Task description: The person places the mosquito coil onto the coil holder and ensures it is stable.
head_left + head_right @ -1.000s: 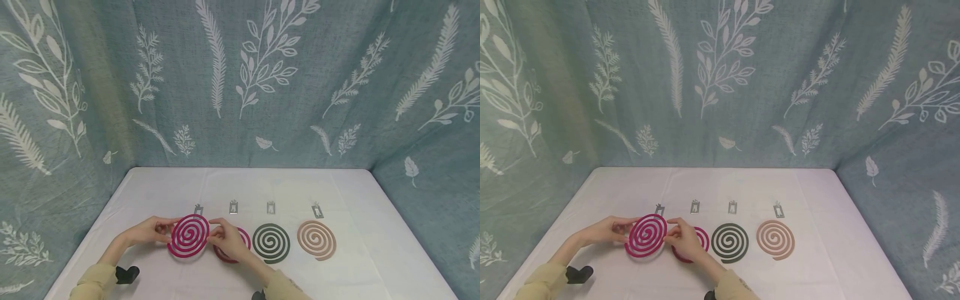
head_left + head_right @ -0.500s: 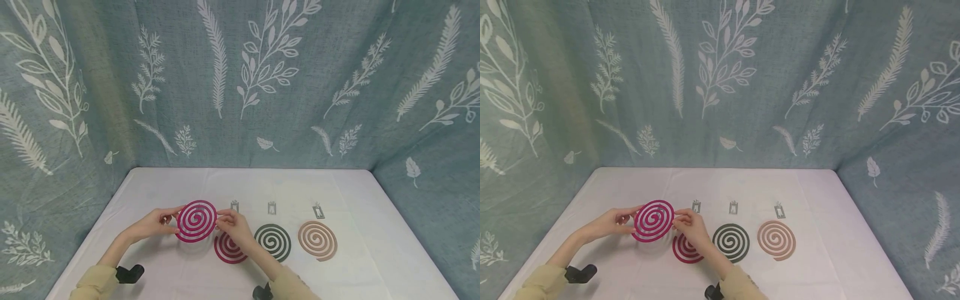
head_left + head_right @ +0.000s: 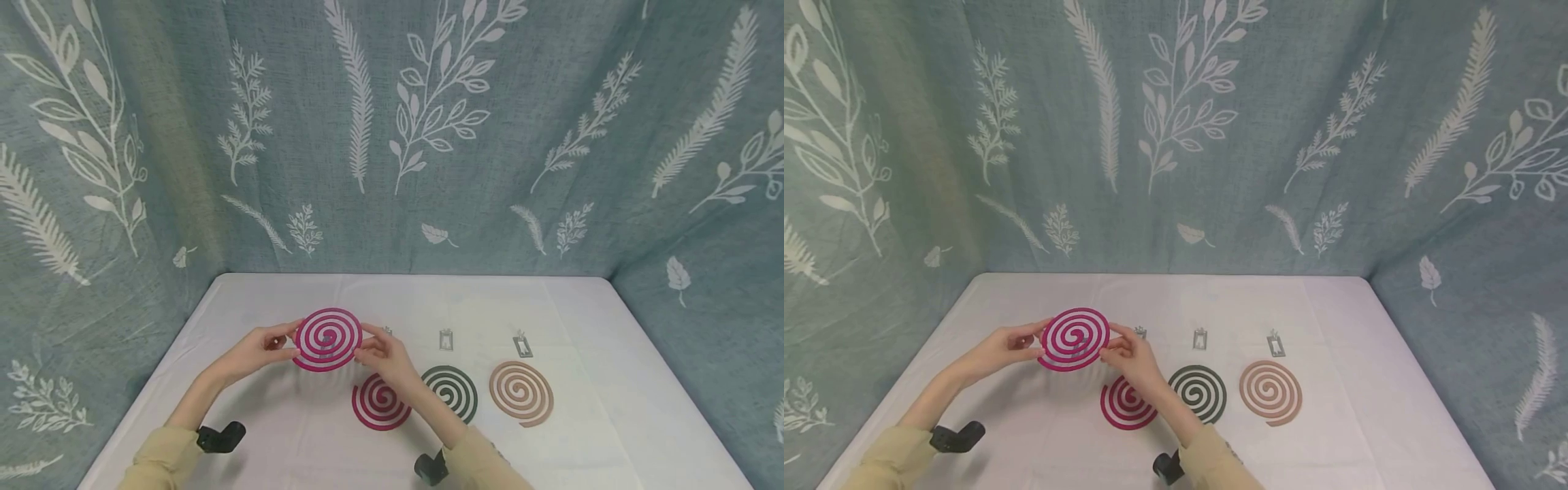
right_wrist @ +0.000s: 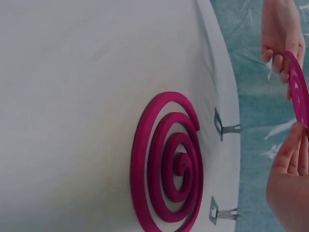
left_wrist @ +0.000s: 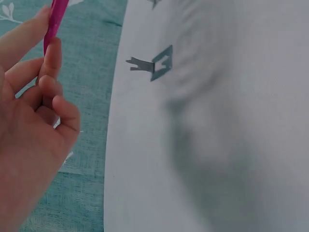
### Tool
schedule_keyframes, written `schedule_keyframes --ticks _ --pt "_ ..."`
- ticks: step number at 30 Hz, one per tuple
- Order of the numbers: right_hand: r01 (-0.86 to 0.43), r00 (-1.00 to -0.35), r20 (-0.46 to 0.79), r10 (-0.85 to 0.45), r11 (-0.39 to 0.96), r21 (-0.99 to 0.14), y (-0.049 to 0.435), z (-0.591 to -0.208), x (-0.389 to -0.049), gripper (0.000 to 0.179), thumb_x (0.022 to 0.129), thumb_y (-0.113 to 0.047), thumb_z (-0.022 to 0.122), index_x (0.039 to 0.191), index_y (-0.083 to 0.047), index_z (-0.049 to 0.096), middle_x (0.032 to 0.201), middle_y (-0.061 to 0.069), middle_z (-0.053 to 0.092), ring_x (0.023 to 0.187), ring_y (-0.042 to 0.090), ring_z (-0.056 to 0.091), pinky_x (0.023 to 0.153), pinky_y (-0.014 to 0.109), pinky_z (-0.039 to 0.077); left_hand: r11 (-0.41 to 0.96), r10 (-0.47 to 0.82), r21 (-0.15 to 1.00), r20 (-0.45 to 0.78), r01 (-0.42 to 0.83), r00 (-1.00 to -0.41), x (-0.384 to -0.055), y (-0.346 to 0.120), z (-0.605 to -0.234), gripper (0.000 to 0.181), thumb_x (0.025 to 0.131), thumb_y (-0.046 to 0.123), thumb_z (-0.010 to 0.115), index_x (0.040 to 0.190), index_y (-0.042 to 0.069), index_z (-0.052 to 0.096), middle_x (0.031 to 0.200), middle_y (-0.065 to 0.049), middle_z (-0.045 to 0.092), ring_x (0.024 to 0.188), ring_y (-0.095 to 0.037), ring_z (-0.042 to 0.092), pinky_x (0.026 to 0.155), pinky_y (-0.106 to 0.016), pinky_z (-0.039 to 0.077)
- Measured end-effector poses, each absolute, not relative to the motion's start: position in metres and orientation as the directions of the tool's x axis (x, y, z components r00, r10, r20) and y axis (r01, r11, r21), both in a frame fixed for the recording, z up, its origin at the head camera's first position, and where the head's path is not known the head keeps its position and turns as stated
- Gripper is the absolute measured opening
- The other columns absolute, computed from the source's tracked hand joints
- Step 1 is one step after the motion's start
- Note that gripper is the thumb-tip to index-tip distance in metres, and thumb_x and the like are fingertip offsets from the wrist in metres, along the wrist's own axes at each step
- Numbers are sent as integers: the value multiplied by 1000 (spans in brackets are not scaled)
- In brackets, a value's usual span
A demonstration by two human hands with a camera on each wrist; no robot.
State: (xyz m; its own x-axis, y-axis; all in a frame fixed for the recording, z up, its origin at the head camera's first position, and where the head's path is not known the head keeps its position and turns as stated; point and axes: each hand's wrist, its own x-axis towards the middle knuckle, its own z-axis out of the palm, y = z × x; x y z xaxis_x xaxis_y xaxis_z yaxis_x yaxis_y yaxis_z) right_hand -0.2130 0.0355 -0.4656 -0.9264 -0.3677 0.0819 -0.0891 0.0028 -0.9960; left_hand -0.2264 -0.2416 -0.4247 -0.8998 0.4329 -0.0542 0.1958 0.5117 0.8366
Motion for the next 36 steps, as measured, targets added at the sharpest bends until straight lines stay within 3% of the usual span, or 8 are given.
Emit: schedule_keyframes --ticks 2,5,7,13,17,22,29,36 --pt "-91 -932 83 -352 8 -996 35 -465 -214 51 92 -9 60 140 -6 44 108 22 63 91 13 66 84 25 53 483 446 855 -56 188 -893 -227 -241 -423 62 91 21 63 142 -3 37 108 -20 53 84 -11 39 63 -24 42" --pt "-91 -941 84 -327 4 -996 35 -464 -215 50 92 -10 60 140 -4 44 108 23 63 95 21 66 85 27 53 452 457 871 -39 194 -889 -228 -240 -423 58 94 20 58 143 -2 37 134 -24 49 91 -9 43 74 -24 47" --pt "-80 -947 79 -310 -9 -997 34 -464 -215 49 93 -11 59 139 -5 44 108 22 64 93 20 66 85 26 52 441 446 877 -27 194 -894 -229 -240 -424 57 94 20 57 143 0 37 142 -25 43 93 -8 46 80 -24 48" --pt "-40 -967 55 -247 -66 -997 29 -465 -220 45 92 -14 61 135 -8 50 100 9 67 86 4 62 86 25 51 401 377 892 45 207 -925 -229 -237 -428 55 94 19 59 142 0 39 126 -22 57 94 -3 53 83 -20 50" --pt "-24 -973 40 -228 -75 -997 28 -465 -223 42 92 -16 61 133 -11 52 96 0 66 87 3 62 87 24 51 375 293 905 89 200 -952 -231 -234 -433 54 93 18 60 141 0 42 107 0 64 91 0 54 80 -19 49" --pt "-18 -973 37 -227 -87 -996 26 -465 -226 43 91 -13 62 133 -10 52 101 5 66 87 4 62 86 24 51 360 205 915 110 179 -973 -233 -232 -438 52 92 20 62 139 1 46 96 21 61 88 0 54 77 -17 46" --pt "14 -979 0 -203 -68 -998 19 -467 -227 48 89 -14 66 135 -10 52 111 12 64 89 5 60 84 27 51 305 166 941 97 145 -981 -236 -233 -451 53 92 21 62 138 0 46 98 25 61 93 2 52 79 -15 46" --pt "69 -983 -64 -170 -27 -997 14 -476 -229 50 87 -17 67 134 -12 52 112 11 63 93 10 60 87 39 49 265 185 953 98 145 -978 -236 -235 -465 52 93 17 60 137 -4 44 99 24 60 95 4 53 80 -15 46"
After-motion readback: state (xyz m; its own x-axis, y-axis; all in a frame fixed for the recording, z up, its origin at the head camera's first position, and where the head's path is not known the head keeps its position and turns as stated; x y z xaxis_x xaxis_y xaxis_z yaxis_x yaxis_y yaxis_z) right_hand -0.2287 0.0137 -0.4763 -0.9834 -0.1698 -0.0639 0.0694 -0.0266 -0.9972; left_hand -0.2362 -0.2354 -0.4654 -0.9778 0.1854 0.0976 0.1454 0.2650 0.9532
